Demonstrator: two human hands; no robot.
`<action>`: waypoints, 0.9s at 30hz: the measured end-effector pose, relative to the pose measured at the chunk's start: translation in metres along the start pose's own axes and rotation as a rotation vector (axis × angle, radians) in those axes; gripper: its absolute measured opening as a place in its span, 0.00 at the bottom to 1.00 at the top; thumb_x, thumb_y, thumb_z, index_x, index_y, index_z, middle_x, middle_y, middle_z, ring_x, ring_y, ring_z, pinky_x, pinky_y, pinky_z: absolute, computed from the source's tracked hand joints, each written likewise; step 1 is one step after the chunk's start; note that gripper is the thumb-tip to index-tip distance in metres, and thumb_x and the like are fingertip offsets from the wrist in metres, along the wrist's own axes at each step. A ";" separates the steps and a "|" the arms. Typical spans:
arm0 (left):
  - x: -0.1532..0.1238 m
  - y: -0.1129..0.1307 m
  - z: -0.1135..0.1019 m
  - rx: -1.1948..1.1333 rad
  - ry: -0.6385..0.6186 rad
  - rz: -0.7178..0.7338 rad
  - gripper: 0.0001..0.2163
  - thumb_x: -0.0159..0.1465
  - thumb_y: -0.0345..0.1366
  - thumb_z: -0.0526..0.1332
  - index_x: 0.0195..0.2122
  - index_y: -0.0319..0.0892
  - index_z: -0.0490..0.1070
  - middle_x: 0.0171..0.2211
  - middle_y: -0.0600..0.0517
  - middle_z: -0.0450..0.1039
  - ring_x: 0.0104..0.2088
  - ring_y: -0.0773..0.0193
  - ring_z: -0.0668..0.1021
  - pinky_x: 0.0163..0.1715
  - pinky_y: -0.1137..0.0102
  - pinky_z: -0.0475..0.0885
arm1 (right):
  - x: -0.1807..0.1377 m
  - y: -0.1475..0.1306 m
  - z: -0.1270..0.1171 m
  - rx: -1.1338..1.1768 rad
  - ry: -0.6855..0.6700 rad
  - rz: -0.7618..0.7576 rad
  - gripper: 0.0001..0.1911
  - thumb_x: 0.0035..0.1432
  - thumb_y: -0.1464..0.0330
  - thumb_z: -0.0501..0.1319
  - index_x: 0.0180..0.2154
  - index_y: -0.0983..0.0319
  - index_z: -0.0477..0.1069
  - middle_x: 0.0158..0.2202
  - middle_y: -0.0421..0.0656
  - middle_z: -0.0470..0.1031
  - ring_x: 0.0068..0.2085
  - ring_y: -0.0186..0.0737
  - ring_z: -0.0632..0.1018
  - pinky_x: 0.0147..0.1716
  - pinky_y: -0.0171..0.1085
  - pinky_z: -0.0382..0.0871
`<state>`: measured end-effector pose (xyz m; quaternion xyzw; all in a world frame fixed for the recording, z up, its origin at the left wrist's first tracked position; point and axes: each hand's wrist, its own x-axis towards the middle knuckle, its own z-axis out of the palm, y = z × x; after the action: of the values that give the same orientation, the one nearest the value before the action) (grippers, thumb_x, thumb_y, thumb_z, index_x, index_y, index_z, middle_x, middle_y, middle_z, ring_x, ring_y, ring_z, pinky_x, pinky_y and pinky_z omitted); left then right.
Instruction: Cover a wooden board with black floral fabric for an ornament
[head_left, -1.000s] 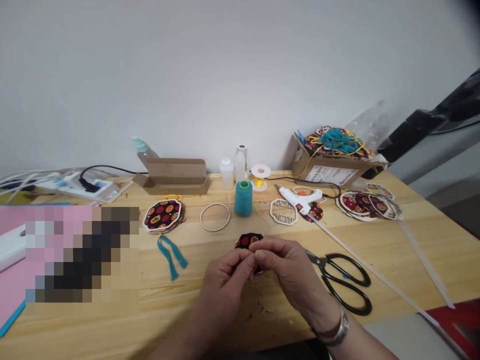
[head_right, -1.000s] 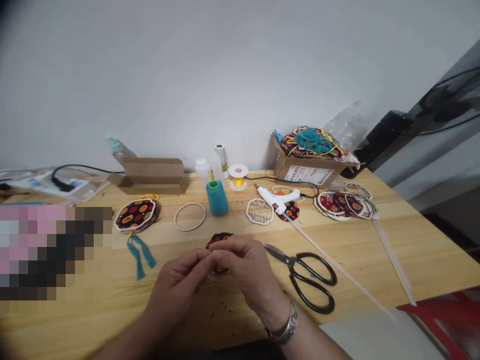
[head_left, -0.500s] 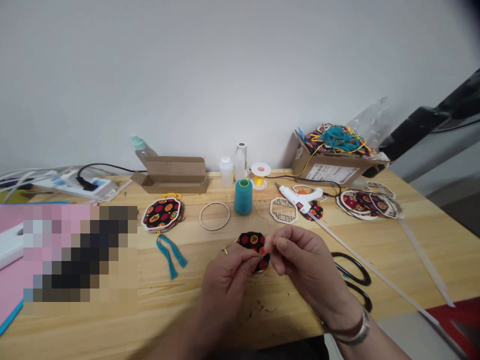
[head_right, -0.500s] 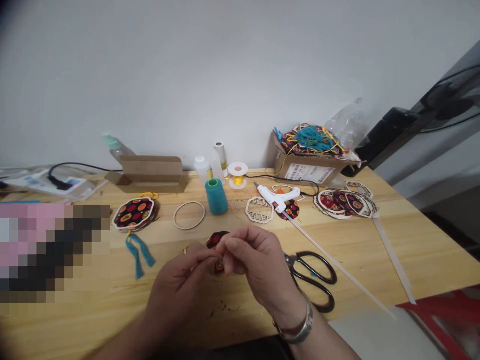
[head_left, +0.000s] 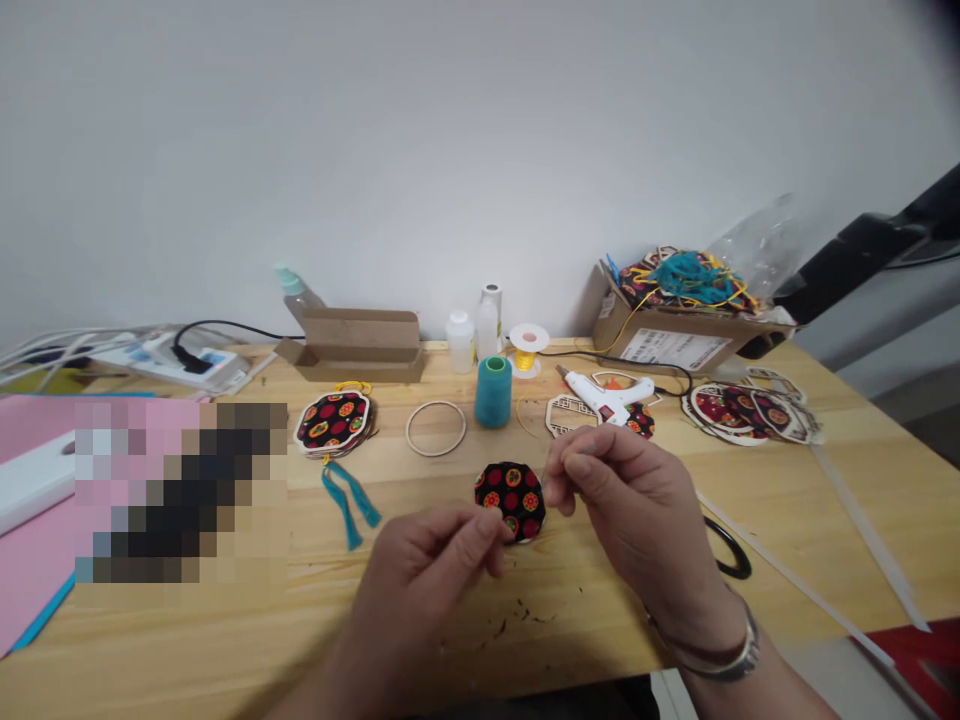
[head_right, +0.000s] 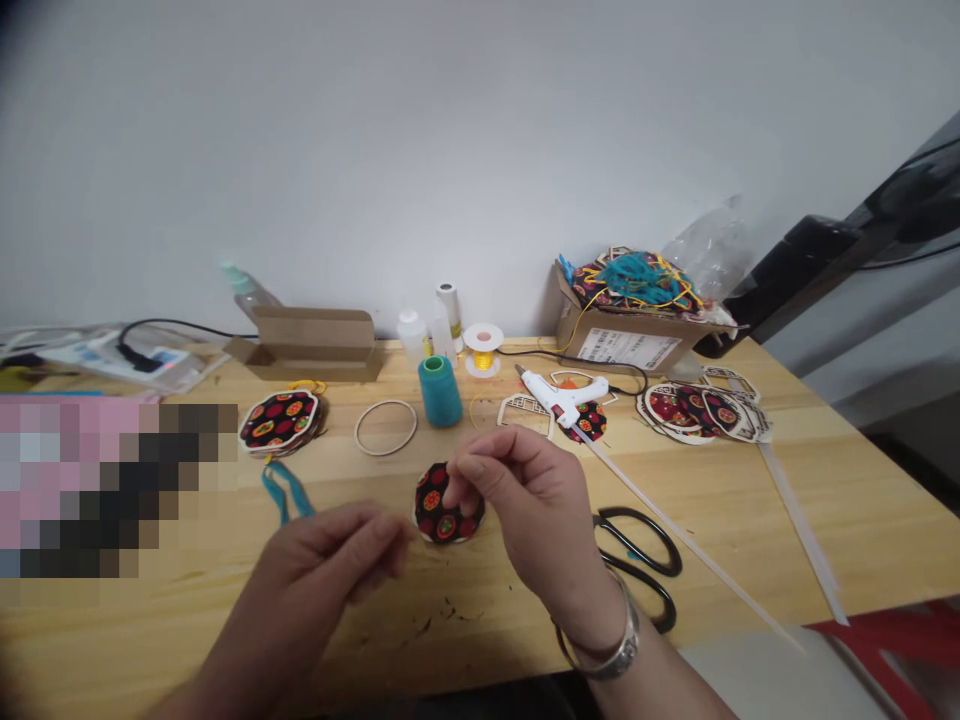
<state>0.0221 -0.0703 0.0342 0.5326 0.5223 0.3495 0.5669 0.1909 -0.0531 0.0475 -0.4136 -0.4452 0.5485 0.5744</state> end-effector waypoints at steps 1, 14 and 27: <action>-0.001 0.001 0.001 -0.134 -0.127 -0.119 0.14 0.59 0.43 0.57 0.24 0.41 0.75 0.19 0.52 0.72 0.16 0.72 0.64 0.16 0.75 0.54 | -0.002 0.001 0.001 -0.033 -0.011 0.002 0.05 0.53 0.71 0.60 0.26 0.61 0.68 0.21 0.38 0.72 0.22 0.31 0.72 0.22 0.32 0.66; 0.003 -0.014 0.012 -0.549 -0.243 -0.319 0.13 0.55 0.41 0.62 0.18 0.38 0.70 0.13 0.59 0.58 0.14 0.75 0.55 0.16 0.75 0.46 | -0.032 -0.002 0.006 -0.570 -0.606 -0.250 0.12 0.56 0.80 0.52 0.33 0.60 0.69 0.34 0.41 0.75 0.38 0.32 0.74 0.39 0.30 0.67; 0.013 -0.006 0.007 -0.598 -0.126 -0.349 0.08 0.55 0.35 0.63 0.25 0.35 0.73 0.24 0.51 0.73 0.14 0.80 0.56 0.15 0.78 0.43 | -0.044 0.019 0.009 -0.867 -0.754 -0.288 0.06 0.54 0.72 0.59 0.26 0.60 0.72 0.25 0.36 0.76 0.28 0.30 0.74 0.29 0.27 0.64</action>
<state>0.0310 -0.0607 0.0251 0.2664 0.4440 0.3511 0.7801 0.1769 -0.0956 0.0288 -0.3225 -0.8538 0.3420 0.2236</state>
